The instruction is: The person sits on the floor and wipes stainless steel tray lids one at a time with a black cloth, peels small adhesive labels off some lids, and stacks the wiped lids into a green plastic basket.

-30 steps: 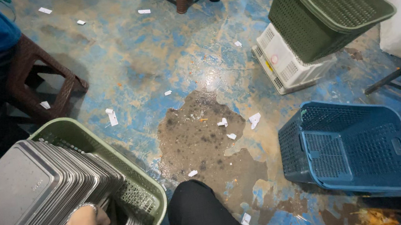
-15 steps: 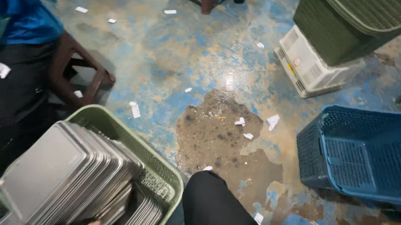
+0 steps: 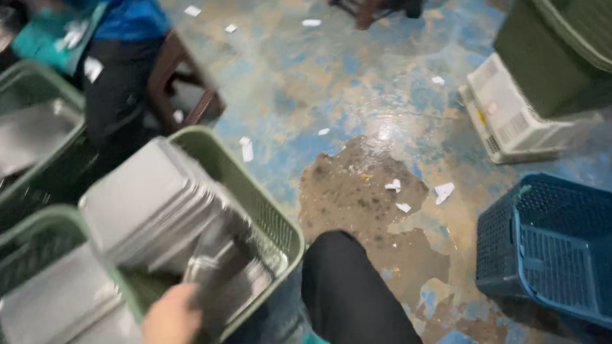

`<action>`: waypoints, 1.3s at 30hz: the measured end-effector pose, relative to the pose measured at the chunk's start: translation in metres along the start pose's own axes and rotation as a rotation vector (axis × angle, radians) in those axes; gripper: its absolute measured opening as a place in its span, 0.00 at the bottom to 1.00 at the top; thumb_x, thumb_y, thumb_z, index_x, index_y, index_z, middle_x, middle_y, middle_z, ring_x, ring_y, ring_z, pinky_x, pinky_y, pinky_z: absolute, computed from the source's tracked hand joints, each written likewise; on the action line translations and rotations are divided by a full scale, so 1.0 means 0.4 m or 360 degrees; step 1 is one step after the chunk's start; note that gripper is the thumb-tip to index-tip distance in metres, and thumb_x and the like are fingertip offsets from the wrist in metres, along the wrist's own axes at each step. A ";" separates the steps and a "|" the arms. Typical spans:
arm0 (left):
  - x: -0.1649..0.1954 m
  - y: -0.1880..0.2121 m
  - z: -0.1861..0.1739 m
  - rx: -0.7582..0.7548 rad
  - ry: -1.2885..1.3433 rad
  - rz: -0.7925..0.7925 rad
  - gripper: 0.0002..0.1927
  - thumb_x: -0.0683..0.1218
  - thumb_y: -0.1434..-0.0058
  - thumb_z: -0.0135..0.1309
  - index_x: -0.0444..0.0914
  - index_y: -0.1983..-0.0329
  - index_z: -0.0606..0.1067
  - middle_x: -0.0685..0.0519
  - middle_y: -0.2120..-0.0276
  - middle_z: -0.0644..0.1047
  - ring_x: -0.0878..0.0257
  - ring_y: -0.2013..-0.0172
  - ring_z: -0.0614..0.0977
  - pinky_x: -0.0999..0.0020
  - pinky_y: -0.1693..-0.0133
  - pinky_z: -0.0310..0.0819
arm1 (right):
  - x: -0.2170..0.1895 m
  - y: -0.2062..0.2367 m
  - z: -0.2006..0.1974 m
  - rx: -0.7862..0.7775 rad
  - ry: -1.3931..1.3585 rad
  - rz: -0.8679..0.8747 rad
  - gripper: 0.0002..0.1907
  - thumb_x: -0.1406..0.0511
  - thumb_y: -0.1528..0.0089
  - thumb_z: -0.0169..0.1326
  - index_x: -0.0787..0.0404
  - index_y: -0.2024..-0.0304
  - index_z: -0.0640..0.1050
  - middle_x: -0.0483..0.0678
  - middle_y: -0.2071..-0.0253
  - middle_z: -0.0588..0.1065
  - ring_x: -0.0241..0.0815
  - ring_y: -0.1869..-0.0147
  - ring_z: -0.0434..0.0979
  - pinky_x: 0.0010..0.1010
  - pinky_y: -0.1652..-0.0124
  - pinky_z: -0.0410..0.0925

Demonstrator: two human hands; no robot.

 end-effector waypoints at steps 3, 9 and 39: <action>-0.001 0.064 0.022 -0.0419 -0.0273 -0.0055 0.17 0.47 0.44 0.58 0.54 0.50 0.78 0.49 0.58 0.83 0.47 0.56 0.83 0.52 0.55 0.78 | -0.066 0.043 0.011 -0.0114 -0.0427 -0.0144 0.19 0.71 0.39 0.61 0.65 0.45 0.78 0.47 0.53 0.76 0.35 0.52 0.75 0.29 0.50 0.68; -0.092 0.210 -0.227 0.0435 0.1477 -0.0229 0.37 0.48 0.49 0.63 0.38 0.36 0.65 0.47 0.50 0.78 0.57 0.52 0.80 0.62 0.51 0.75 | -0.314 0.231 -0.009 0.0088 -0.1351 -0.0505 0.32 0.60 0.45 0.58 0.67 0.40 0.71 0.54 0.44 0.74 0.46 0.40 0.74 0.34 0.41 0.67; -0.062 0.471 0.123 -0.0495 0.2228 -0.0375 0.23 0.47 0.27 0.43 0.34 0.32 0.69 0.54 0.45 0.80 0.70 0.47 0.77 0.71 0.43 0.71 | -0.360 0.263 0.150 0.0091 0.1823 -0.0315 0.35 0.62 0.49 0.50 0.47 0.36 0.73 0.51 0.26 0.61 0.60 0.22 0.57 0.60 0.31 0.46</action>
Point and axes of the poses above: each hand's wrist, its own y-axis away from the middle knuckle, its own z-axis out of the palm, x = y × z, the point moved 7 cm from there along -y, towards the middle knuckle
